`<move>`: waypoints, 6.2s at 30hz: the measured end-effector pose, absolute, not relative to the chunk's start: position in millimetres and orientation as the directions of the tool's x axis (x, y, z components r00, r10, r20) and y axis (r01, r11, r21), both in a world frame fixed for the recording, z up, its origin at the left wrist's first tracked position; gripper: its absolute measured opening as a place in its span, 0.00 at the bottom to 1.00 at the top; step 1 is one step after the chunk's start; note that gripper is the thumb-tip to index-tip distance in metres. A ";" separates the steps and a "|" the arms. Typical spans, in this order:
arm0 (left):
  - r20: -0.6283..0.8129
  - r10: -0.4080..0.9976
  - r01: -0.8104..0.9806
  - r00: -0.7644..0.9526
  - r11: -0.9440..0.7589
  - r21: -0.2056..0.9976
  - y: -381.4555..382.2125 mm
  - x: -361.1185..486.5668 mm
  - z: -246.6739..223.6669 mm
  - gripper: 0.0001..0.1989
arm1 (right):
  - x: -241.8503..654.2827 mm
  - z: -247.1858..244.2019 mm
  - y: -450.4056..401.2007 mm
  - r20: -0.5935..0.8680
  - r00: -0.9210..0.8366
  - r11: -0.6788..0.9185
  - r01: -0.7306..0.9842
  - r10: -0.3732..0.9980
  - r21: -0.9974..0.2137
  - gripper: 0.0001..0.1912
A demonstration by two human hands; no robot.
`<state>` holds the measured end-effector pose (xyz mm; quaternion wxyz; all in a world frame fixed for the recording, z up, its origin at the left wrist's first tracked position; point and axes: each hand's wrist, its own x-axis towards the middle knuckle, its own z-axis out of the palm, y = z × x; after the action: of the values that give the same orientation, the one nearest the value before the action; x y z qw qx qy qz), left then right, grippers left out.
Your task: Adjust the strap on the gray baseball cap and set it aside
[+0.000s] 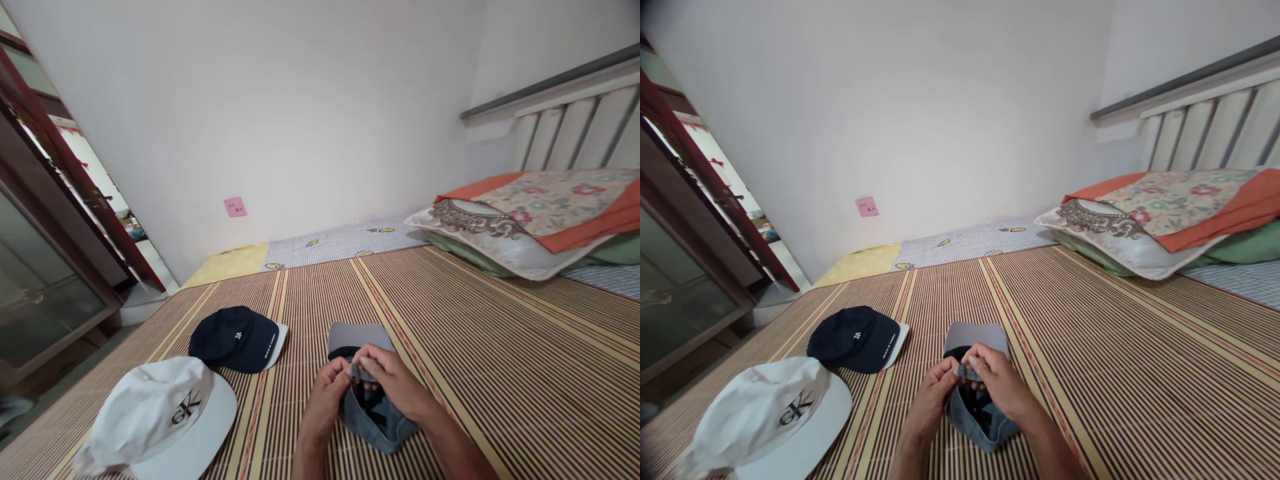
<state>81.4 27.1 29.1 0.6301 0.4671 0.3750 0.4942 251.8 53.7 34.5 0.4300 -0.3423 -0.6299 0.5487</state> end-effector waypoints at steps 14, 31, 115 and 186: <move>-0.068 0.949 -0.185 0.309 0.130 0.974 22.5 84.7 39.1 0.25 | 264.8 52.9 49.2 0.241 -0.490 0.238 -0.070 0.837 -0.969 0.07; -0.075 0.942 -0.173 0.326 0.137 0.975 22.8 82.0 31.8 0.24 | 269.7 62.8 44.6 0.227 -0.529 0.312 0.076 0.818 -0.947 0.07; 0.089 0.977 -0.280 0.191 -0.033 0.960 27.6 103.1 24.6 0.18 | 277.9 64.0 41.4 0.188 -0.318 0.268 0.233 0.929 -0.935 0.02; 0.039 0.941 -0.270 0.335 0.057 0.961 23.8 98.6 26.7 0.17 | 287.9 74.4 37.0 0.181 -0.445 0.291 0.191 0.877 -0.937 0.08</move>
<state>98.6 23.8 26.7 0.6451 0.5014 0.3348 0.4694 287.9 37.0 74.4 0.3704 -0.3747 -0.7129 0.4627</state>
